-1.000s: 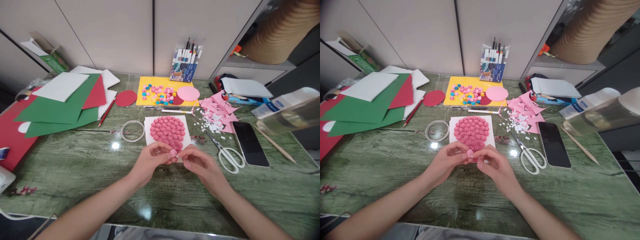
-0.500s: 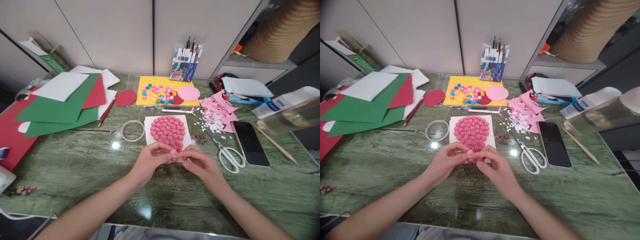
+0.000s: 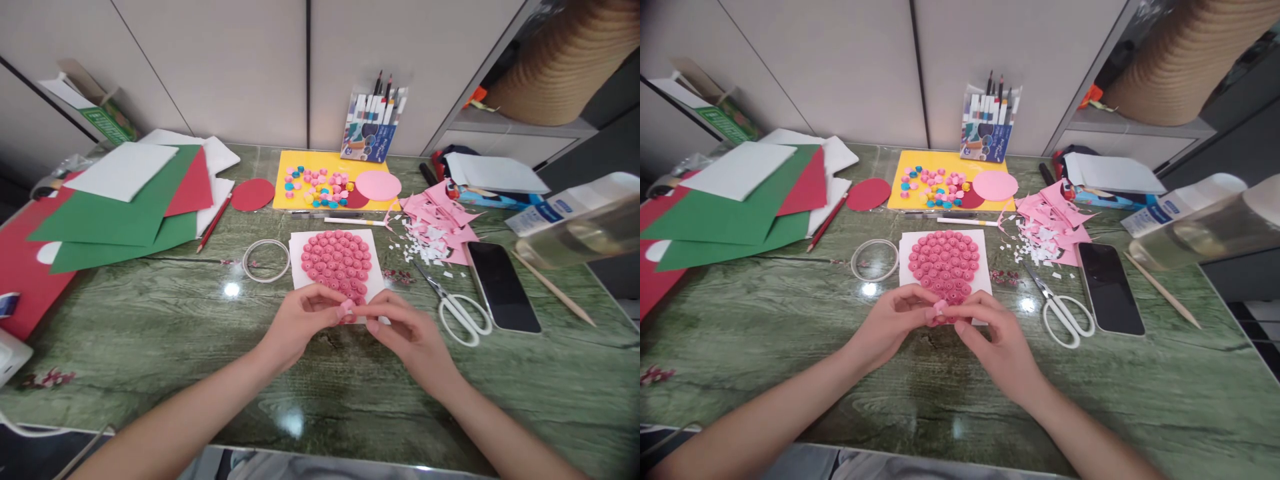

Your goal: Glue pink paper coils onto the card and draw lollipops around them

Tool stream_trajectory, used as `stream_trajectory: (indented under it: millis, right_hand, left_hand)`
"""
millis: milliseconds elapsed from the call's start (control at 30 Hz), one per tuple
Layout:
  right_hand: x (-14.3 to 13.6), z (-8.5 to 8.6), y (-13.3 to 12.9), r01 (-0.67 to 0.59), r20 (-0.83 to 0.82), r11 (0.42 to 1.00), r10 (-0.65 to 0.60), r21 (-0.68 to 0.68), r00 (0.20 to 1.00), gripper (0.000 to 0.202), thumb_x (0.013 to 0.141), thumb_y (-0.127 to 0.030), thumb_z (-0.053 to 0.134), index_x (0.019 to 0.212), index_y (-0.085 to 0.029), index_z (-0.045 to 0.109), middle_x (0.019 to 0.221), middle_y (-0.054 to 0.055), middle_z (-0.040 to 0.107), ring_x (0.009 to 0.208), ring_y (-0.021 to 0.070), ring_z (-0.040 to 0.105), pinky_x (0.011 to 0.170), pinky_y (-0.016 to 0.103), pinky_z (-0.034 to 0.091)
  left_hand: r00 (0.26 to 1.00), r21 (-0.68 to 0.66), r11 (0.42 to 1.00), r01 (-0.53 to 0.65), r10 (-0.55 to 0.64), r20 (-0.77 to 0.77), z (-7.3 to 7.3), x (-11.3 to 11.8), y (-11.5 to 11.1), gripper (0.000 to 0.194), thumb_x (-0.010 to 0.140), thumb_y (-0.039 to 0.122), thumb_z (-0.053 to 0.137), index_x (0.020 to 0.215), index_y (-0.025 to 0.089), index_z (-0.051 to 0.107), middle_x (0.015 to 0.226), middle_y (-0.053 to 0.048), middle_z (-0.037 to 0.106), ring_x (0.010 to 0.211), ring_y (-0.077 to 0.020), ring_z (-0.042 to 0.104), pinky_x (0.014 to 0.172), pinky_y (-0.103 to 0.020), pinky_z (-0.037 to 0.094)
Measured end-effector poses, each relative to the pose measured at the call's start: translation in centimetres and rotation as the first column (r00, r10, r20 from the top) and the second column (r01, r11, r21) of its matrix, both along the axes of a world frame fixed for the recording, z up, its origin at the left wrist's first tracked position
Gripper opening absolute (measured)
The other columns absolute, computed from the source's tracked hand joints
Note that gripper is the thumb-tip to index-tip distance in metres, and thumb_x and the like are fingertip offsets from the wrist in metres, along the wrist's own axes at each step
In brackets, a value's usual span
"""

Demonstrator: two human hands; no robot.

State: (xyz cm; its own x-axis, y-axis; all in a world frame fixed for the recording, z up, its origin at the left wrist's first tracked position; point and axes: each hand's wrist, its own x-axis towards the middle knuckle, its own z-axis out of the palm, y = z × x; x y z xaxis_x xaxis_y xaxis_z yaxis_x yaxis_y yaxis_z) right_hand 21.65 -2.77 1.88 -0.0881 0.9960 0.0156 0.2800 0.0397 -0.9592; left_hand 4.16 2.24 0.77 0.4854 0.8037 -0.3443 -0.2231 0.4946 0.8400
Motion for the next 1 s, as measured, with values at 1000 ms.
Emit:
stream_trajectory:
  millis: [1000]
  right_hand:
    - [-0.5,-0.42,-0.82,-0.084,0.401,0.913,-0.092,0.4,0.911,0.04,0.082,-0.006,0.05,0.112,-0.03,0.061,0.081,0.001,0.057,0.078,0.0135,0.055,0.071,0.03,0.043]
  left_hand:
    - [0.981,0.111,0.993,-0.037,0.057,-0.185,0.35,0.17,-0.45,0.022,0.065,0.025,0.076,0.084,0.016,0.068,0.072,-0.002,0.07,0.066,-0.0113,0.062,0.067,-0.023,0.049]
